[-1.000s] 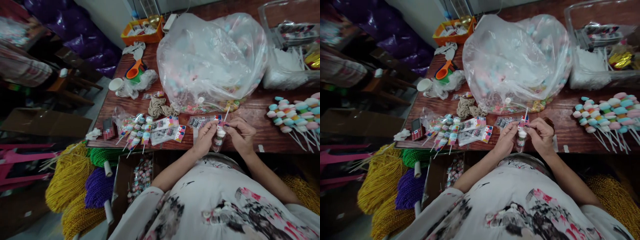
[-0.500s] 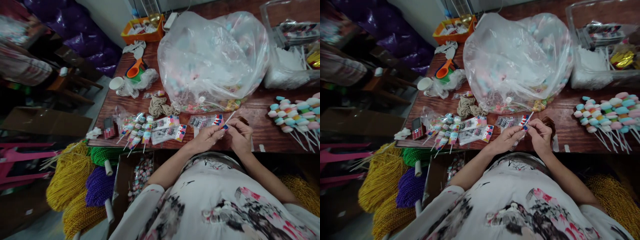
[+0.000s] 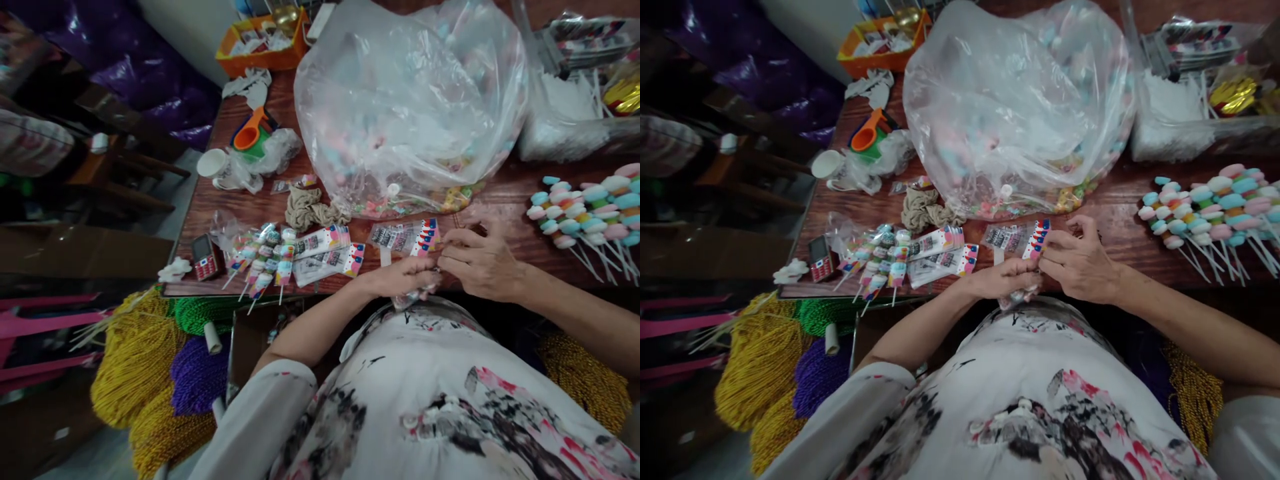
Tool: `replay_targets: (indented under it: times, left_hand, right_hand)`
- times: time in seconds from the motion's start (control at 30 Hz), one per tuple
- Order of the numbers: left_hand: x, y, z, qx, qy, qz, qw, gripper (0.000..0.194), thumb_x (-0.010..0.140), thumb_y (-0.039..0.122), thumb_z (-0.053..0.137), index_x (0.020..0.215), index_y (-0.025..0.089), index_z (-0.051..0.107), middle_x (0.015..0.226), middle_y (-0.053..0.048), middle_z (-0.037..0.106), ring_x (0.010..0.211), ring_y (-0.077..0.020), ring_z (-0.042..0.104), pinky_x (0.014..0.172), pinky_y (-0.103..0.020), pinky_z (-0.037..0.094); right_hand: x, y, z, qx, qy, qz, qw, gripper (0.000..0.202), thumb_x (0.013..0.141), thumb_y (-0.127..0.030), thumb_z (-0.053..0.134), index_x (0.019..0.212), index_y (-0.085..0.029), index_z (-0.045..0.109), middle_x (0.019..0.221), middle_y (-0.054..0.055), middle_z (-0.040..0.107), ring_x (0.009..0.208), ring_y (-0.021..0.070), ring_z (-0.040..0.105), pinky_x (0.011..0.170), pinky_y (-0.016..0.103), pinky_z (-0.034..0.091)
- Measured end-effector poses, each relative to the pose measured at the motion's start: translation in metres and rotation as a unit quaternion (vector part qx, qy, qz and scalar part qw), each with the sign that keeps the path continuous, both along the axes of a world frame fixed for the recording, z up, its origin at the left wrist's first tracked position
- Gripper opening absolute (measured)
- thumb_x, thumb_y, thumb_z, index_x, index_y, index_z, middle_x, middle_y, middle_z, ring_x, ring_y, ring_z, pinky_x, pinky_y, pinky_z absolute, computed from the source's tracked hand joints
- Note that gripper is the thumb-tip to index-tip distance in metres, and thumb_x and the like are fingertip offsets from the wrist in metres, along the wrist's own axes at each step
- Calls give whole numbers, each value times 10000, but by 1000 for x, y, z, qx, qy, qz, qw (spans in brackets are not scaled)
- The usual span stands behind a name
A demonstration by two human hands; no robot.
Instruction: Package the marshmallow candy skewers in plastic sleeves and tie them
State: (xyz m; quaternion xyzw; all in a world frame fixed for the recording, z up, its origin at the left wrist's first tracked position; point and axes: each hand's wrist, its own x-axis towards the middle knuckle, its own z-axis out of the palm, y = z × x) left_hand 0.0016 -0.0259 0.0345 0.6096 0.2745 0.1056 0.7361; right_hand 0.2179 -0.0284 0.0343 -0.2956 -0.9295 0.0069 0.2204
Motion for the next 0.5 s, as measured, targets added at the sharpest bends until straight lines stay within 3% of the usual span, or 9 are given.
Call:
replay_targets:
  times: [0.03,0.1,0.17,0.2,0.27,0.33,0.43,0.5]
  left_hand:
    - [1,-2,-1,115,52,29,992,316,903,439,542,743,166,544,735,-49,585,678,-150,559,713,-312,492]
    - [3,-4,-2,313,141,88,935,208,906,309,503,769,166,565,828,-84,614,799,-185,573,835,-361,473]
    - [5,-5,-2,389,171,117,898,182,901,262,469,803,162,586,885,-100,627,849,-195,566,879,-374,451]
    - [4,-5,-3,379,162,121,903,200,902,268,456,797,162,589,861,-89,625,828,-185,560,857,-356,453]
    - [-1,-3,-4,266,119,131,947,267,901,337,458,730,164,567,729,-40,585,699,-143,527,730,-290,454]
    - [-9,-1,-8,62,81,119,988,326,860,439,515,688,164,547,629,-3,539,559,-105,478,578,-240,409]
    - [-22,0,-13,-206,61,29,976,376,749,510,646,671,154,548,576,-4,547,447,-89,449,461,-225,335]
    - [-28,-2,-13,-249,68,-38,965,384,744,511,659,674,150,549,585,-16,565,451,-94,467,461,-229,349]
  right_hand:
    - [-4,0,-2,-39,-4,-31,999,206,855,-121,489,778,-234,644,802,-1,726,961,201,610,944,493,280]
    - [-10,-1,-5,-131,-1,-74,989,213,854,-131,488,716,-211,630,776,18,715,854,185,597,866,446,320]
    - [-14,-5,-6,-172,16,-115,978,219,882,-161,492,738,-207,650,808,30,725,854,187,590,837,423,335]
    - [-16,-9,-4,-163,25,-137,977,208,897,-174,496,792,-215,671,866,35,738,921,203,594,866,436,331]
    - [-19,-20,-2,-109,37,-169,979,194,913,-209,520,978,-263,694,1047,35,742,1109,251,562,961,501,285]
    - [-23,-33,-3,-75,51,-159,983,279,920,-232,541,1147,-347,655,1185,10,711,1221,269,519,1021,549,227]
    - [-27,-49,-13,-61,85,-94,990,283,925,-216,536,1135,-372,645,1062,-28,735,1142,215,576,1031,523,223]
    - [-29,-55,-24,-47,103,-55,992,219,919,-183,518,1009,-311,671,870,-35,726,1030,176,606,1024,493,225]
